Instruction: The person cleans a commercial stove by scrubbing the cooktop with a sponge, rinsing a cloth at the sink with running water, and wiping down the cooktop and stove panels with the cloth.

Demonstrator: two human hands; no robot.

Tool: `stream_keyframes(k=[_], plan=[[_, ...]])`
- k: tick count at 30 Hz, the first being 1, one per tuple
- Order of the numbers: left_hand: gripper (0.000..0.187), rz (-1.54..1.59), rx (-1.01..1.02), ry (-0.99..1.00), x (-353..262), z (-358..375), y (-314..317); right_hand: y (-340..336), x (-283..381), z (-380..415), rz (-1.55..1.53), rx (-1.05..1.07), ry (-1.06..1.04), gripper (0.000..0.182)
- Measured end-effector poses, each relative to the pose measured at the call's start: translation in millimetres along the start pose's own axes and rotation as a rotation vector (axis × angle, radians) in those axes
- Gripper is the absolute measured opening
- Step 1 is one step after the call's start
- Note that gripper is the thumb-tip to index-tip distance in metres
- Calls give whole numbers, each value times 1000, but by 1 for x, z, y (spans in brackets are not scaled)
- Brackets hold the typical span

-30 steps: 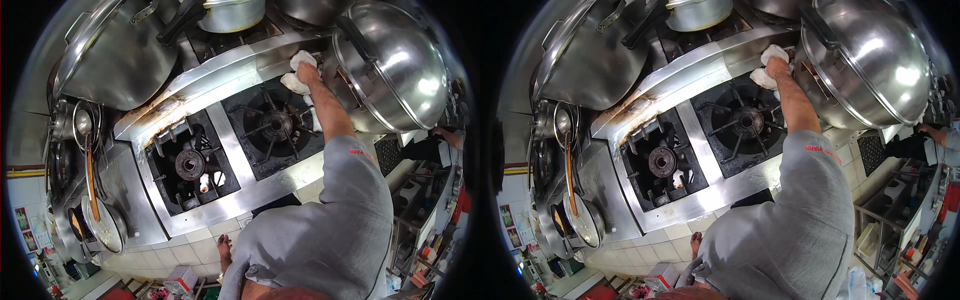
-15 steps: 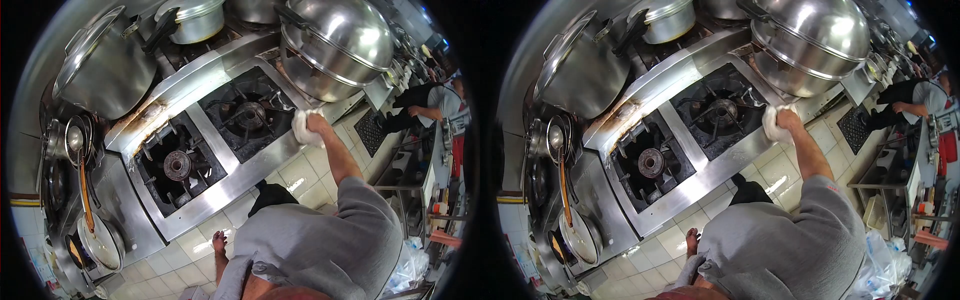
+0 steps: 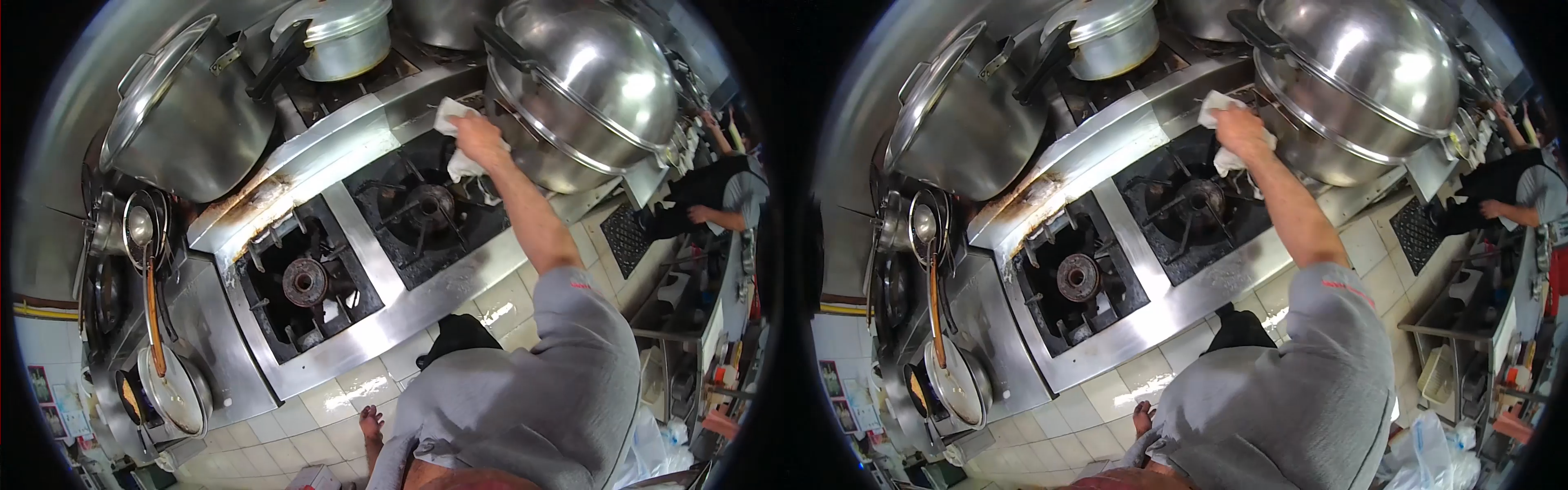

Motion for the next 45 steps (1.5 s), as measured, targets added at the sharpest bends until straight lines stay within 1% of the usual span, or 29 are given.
stream_keyframes(k=[2,3,4,6,8,10,12,13,14,16,17,18,19,20,21,22,23,24,26,29,31,33,34,35,36,37,38,40,45], plan=[[44,-14,-25,27,-9,10,8,64,7,-51,48,-4,-192,31],[44,-16,-35,21,-11,12,13,92,13,-66,140,88,-239,29],[46,-4,-14,15,-12,14,18,136,6,-87,155,192,-173,28],[47,4,-3,0,-24,16,33,137,5,-96,157,168,-191,29],[47,-71,-16,38,-35,34,39,142,-37,-125,103,142,-1,31],[49,25,-34,15,-30,31,46,125,-54,-136,-19,-16,119,25],[50,-5,-13,62,-27,27,49,125,-77,-149,-69,-187,431,24],[52,30,-33,59,-25,27,50,124,-75,-157,-74,-192,418,24],[52,38,-31,57,-25,31,52,127,-69,-160,66,91,287,26],[50,77,-53,65,-26,38,54,140,-84,-147,190,364,168,31],[45,52,-38,59,-27,39,57,135,-93,-134,143,367,197,32],[44,42,11,85,1,9,54,118,-86,-110,92,369,228,33],[42,33,60,111,32,-22,50,109,-84,-89,148,461,155,36],[40,25,108,138,54,-45,49,82,-70,-52,124,441,242,36],[38,0,273,155,70,-70,44,83,-78,-36,141,497,261,37],[43,-72,309,186,78,-85,40,87,-87,-19,155,555,278,37],[46,-113,208,161,43,-42,38,85,-96,3,157,554,292,37],[49,-152,108,131,0,7,36,82,-107,25,165,546,253,37],[54,-221,172,160,7,-15,16,66,-120,77,170,533,230,36],[55,-165,120,173,2,2,-8,39,-120,149,163,544,177,39],[54,-197,106,173,5,2,-23,34,-108,178,-210,444,-132,40],[53,-218,87,129,15,0,-32,33,-50,219,-326,323,-172,53],[53,-232,85,109,17,2,-34,41,-12,241,-528,475,-50,57],[53,-244,89,115,15,5,-32,52,28,264,-602,542,-28,54],[53,-262,100,130,12,9,-27,83,59,282,-541,464,-240,49],[53,-278,112,146,7,12,-20,126,85,302,-446,577,-288,48],[53,-288,115,156,2,14,-12,114,115,333,-223,399,-608,50],[53,-239,147,247,-15,17,10,141,124,356,-177,59,-829,52],[53,-193,169,284,-32,41,51,138,30,331,-111,4,-849,51]])
Point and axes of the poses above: each hand's wrist, its own z-axis away from the middle knuckle, its own y-axis out of the palm, x = y × z, the point moved 4 cm from there along -z, towards the middle knuckle, and after that the axes turned 13 degrees about -z, right-handed, at the moved point
